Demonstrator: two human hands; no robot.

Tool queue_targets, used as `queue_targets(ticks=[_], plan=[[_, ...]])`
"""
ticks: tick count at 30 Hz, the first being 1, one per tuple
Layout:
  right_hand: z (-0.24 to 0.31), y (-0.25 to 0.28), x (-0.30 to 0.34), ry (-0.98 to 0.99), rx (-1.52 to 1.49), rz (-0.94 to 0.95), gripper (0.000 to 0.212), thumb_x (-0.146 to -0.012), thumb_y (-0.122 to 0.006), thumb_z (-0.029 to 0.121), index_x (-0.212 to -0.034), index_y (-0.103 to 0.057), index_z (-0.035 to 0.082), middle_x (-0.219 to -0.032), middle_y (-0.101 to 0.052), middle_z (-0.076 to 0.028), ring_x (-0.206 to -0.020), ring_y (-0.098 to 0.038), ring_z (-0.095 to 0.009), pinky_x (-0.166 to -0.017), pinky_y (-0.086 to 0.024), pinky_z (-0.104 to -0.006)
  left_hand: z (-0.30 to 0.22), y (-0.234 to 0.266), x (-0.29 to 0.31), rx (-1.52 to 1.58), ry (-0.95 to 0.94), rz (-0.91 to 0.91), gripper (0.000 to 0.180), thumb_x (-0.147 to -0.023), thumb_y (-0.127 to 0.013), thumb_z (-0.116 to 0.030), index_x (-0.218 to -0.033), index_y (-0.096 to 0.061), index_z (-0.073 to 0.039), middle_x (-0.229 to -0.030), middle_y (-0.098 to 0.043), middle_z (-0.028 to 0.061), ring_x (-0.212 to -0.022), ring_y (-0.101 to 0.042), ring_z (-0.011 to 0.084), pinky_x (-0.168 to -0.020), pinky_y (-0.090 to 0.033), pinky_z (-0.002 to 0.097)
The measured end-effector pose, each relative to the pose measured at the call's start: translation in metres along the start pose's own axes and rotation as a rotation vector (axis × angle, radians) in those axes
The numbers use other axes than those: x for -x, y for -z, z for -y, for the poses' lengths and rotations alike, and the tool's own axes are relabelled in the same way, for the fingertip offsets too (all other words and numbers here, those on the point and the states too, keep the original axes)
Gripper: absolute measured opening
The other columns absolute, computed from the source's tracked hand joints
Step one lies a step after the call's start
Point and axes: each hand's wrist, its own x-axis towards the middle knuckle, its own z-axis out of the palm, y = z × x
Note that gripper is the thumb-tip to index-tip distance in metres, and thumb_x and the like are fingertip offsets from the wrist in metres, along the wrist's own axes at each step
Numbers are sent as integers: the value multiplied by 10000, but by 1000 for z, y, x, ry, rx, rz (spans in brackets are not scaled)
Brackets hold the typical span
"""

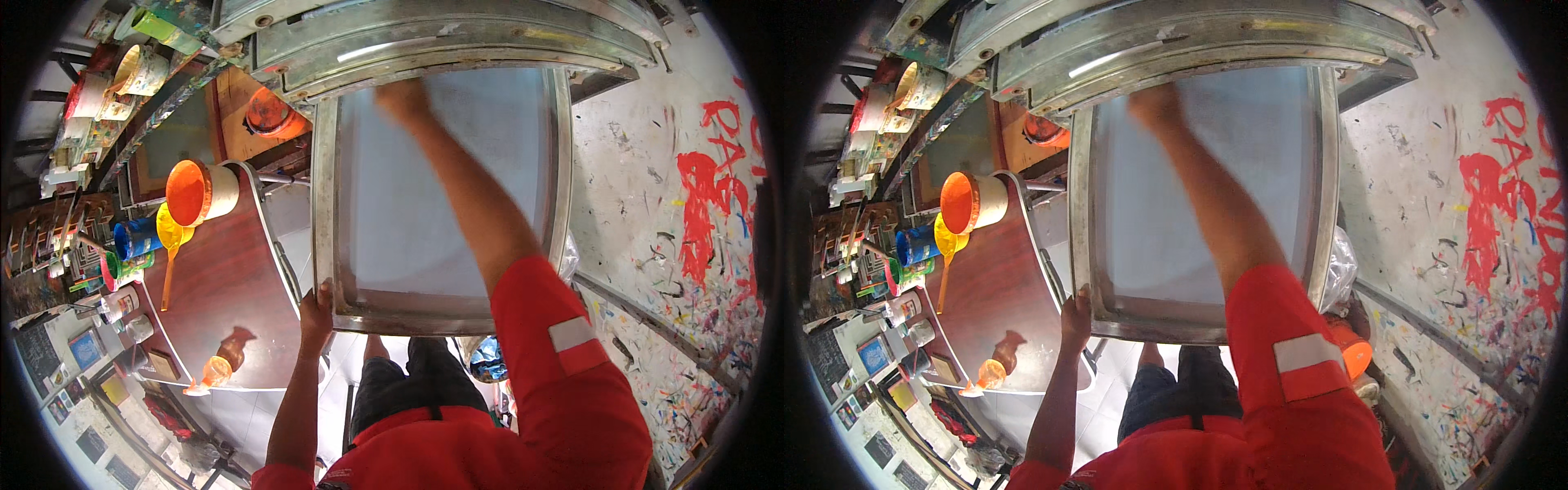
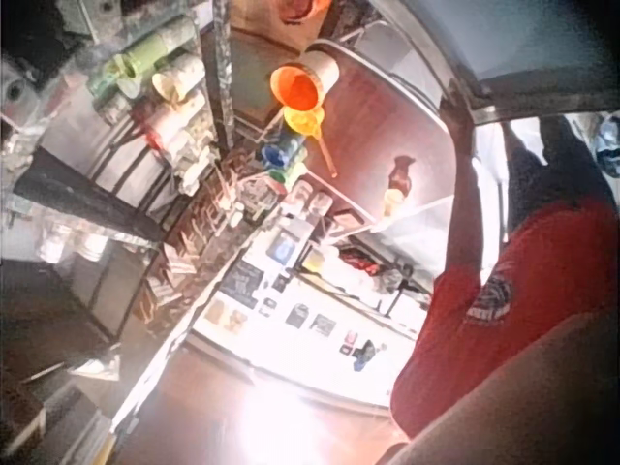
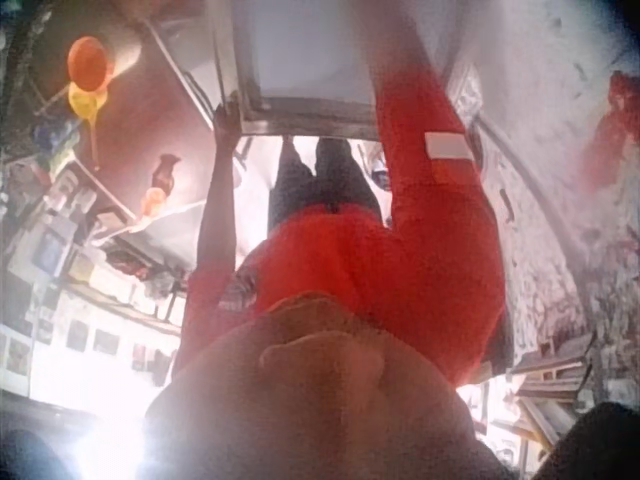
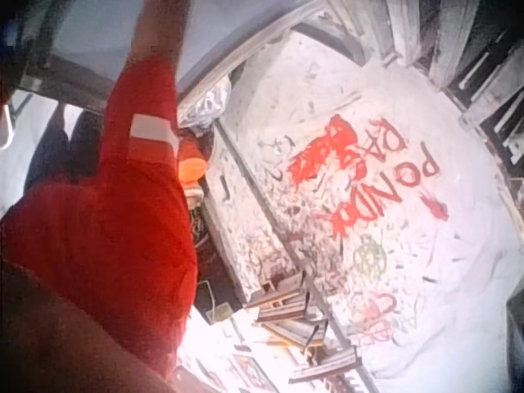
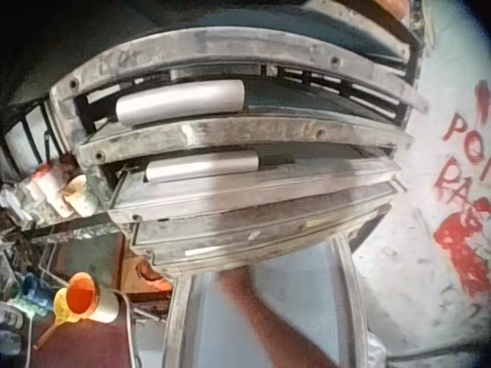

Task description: The person picks up a blue cloth, sprays a liquid onto a screen printing frame, and wipes the mesh of the frame with the cloth.

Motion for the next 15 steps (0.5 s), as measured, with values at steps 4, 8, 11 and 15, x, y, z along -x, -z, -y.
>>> queue_targets(ticks=[4,8,11,15], plan=[[107,38,183,419,41,242,620,-869,-589,313,-1356,-407,-23,-1457,-309,-248,-1348,-309,-379,-1108,-268,-502,10,-7,7,164,-11,-41,486,-985,-456,-437,-803,-565,0,-596,-450,17,-563,-405,128,-512,-341,334],[-19,119,262,125,64,553,628,-801,-636,196,-1351,-413,-13,-1482,-291,-222,-1410,-227,-345,-1135,-204,-502,8,-9,8,112,35,-53,471,-986,-474,-388,-965,-629,56,-591,-545,94,-550,-479,181,-536,-407,376],[-106,135,166,-62,453,62,545,-929,-512,283,-1355,-395,-36,-1474,-293,-239,-1382,-229,-426,-1111,-223,-515,9,-7,11,67,-29,-81,448,-984,-482,-368,-999,-632,54,-606,-556,117,-559,-500,196,-548,-421,373],[-79,50,33,-157,268,-176,429,-885,-508,308,-1119,-610,-36,-1295,-514,-220,-1247,-395,-430,-1023,-309,-502,-7,-2,3,90,-16,7,457,-988,-472,-361,-1027,-628,67,-658,-590,140,-616,-541,226,-588,-444,390]])
